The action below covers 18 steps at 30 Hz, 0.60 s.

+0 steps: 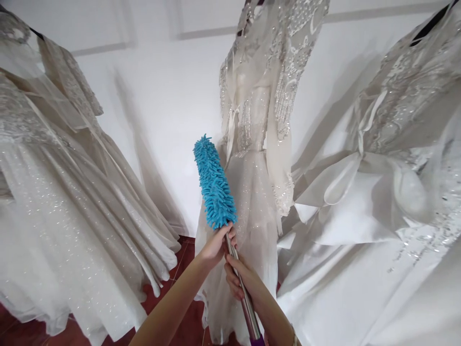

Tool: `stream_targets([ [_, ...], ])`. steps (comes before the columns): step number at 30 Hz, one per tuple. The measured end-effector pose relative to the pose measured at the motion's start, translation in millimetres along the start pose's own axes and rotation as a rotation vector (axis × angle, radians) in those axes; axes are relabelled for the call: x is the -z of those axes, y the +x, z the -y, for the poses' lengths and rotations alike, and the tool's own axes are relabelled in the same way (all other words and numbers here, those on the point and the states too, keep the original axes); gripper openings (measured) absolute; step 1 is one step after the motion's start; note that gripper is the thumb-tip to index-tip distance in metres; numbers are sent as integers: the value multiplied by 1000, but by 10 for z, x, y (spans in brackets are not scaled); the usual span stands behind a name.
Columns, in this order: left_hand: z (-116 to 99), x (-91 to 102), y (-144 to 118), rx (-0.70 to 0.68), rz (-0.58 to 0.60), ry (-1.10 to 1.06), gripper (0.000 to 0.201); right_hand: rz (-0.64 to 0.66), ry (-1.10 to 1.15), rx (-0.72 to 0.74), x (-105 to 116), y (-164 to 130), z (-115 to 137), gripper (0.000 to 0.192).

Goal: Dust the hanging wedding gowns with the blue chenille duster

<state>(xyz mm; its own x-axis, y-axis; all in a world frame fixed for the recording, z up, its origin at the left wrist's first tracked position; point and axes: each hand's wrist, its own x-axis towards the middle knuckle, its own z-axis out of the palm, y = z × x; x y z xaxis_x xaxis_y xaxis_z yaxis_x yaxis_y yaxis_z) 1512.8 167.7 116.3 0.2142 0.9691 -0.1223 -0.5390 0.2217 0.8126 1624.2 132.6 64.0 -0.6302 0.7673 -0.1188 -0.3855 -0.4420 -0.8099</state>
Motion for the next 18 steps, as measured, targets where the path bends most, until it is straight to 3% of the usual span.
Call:
stream_targets([
  [4,167,47,44,93,-43,24,48,-62,20,-8,40,-67,-81,50],
  [10,490,289,-19,129,-90,-33,41,-112,25,-83,128,-90,-396,51],
  [18,904,606,-183,182,-309,-99,47,-203,-11,-182,182,-73,-957,62],
])
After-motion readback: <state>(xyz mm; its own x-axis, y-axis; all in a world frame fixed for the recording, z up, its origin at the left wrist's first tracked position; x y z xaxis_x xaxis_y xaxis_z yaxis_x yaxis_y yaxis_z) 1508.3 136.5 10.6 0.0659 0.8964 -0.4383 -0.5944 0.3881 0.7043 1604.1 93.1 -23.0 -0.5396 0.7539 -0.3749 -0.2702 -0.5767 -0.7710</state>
